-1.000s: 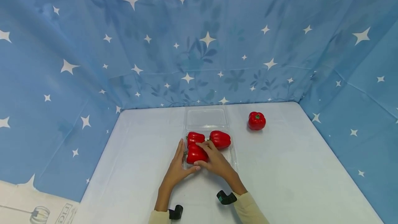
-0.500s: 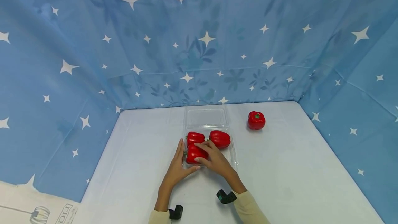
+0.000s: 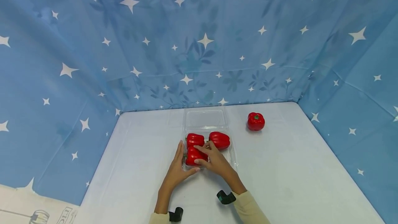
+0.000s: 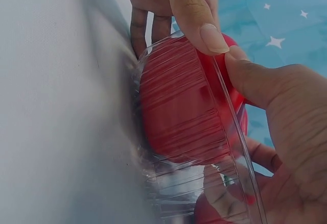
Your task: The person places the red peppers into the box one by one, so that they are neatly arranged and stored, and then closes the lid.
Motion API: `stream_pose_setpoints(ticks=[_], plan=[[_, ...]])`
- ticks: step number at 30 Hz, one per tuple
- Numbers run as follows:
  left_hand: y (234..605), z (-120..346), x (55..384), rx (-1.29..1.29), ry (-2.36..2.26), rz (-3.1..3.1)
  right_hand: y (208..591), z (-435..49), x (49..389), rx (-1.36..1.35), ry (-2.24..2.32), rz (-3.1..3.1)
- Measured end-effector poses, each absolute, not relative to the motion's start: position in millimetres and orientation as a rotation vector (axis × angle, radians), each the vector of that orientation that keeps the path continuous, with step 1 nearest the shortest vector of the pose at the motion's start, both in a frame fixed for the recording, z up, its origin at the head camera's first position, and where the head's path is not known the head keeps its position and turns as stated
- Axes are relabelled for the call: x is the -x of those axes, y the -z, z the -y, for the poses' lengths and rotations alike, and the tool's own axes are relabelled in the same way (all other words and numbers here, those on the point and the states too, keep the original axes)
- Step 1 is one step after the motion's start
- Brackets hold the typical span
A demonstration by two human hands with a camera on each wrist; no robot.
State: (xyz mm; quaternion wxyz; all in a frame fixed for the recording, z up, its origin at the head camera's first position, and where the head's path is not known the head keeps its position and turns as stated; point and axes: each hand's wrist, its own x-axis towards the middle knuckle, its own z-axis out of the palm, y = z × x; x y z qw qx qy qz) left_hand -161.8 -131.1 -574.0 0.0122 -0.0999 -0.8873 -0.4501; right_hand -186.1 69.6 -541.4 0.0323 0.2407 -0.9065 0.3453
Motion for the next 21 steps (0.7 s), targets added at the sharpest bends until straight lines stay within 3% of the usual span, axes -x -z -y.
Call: stream_pose_setpoints(ticks=[21], plan=[[574.2,131.2,162.9,0.311,1.391,2.764,543.3,-68.4,183.8,-0.770,-0.868,2.741]])
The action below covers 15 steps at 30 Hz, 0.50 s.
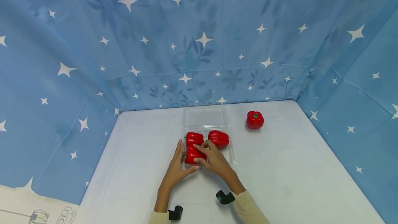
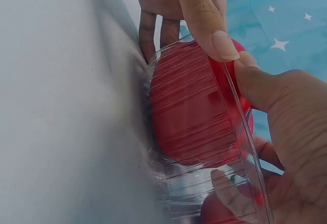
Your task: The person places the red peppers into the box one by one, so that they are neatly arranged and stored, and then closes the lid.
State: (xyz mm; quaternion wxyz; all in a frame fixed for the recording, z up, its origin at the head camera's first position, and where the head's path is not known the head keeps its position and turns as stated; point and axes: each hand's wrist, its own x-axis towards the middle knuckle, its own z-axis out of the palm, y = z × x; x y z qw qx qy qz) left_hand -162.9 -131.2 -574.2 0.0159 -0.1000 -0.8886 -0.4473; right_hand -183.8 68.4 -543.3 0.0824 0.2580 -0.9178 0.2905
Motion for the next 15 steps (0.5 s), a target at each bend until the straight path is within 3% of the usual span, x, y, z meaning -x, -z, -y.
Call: stream_pose_setpoints(ticks=[15], plan=[[576.7,132.0,164.1,0.326,1.431,2.747,543.5,-69.0,182.9,-0.714,-1.026,2.720]])
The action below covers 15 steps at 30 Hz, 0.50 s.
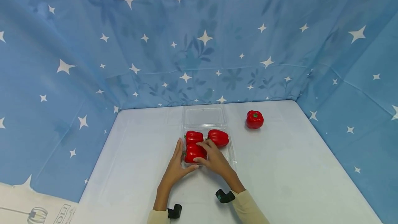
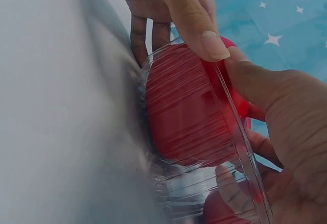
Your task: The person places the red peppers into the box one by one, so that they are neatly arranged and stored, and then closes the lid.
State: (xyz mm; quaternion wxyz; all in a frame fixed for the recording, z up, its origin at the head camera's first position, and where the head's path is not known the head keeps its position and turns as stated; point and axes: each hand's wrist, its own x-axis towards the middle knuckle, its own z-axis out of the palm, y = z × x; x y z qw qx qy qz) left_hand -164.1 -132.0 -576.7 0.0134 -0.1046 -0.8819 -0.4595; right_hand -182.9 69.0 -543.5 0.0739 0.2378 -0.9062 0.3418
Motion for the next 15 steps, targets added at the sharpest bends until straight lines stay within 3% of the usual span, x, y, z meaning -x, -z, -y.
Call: stream_pose_setpoints(ticks=[15], plan=[[576.2,131.2,163.8,0.310,1.423,2.761,542.4,-70.1,183.6,-0.670,-1.055,2.770]])
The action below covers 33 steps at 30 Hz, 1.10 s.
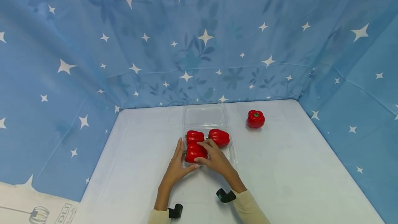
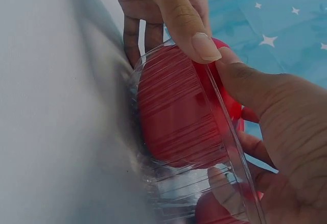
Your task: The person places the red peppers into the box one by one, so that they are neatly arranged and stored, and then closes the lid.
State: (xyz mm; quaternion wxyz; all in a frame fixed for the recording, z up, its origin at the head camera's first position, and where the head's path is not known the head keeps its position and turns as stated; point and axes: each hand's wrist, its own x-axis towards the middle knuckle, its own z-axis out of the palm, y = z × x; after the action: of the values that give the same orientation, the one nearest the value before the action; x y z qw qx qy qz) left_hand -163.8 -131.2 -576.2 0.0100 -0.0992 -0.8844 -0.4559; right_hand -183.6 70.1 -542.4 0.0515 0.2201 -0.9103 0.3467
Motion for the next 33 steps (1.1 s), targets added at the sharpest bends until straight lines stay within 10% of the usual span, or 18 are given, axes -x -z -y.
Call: stream_pose_setpoints(ticks=[33], plan=[[575,128,164,0.241,1.442,2.788,532,-202,249,0.314,-0.767,2.548]])
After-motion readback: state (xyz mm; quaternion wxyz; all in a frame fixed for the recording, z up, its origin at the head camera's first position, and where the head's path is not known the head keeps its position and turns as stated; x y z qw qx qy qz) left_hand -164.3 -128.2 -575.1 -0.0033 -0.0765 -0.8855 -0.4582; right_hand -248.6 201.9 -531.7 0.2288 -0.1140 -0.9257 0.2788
